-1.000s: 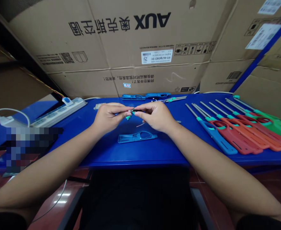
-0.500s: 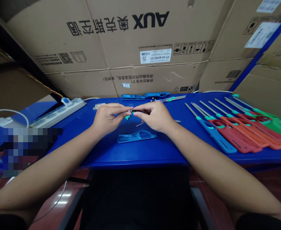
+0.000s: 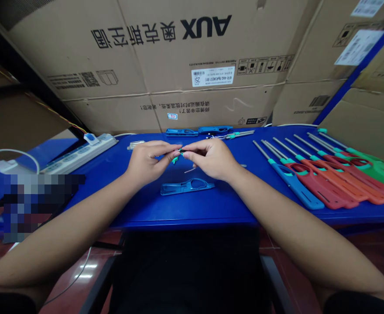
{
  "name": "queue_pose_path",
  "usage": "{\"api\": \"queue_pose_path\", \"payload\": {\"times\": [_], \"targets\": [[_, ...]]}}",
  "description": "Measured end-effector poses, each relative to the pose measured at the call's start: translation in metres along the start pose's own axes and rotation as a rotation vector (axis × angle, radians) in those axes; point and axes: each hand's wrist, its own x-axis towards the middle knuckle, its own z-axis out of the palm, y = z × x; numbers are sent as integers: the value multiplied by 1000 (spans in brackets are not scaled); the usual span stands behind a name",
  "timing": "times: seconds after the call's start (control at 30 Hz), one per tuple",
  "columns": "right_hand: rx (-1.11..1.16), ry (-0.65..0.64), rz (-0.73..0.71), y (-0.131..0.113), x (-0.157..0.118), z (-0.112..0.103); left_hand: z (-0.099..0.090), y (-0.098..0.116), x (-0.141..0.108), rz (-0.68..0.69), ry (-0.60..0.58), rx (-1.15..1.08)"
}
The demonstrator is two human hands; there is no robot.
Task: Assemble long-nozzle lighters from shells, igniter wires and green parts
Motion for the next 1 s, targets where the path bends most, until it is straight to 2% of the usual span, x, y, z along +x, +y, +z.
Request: {"api": "queue_pose_path", "payload": {"times": [0.23,0.5,0.67,0.8,1.0], "targets": [[7,8,-4,-1,0,0,2,1,-2,49,2,44],[27,30,18,-1,-1,0,0,0,0,-63,39,-38],[36,40,-5,-1,0,-1,-1,-2,0,23,-3,-64],[53,56,-18,0,0,-1,-1,-3,0,86,18,-38],[48,70,-6,-1,1,-1,-1,-3,-1,62,7,-27]]}}
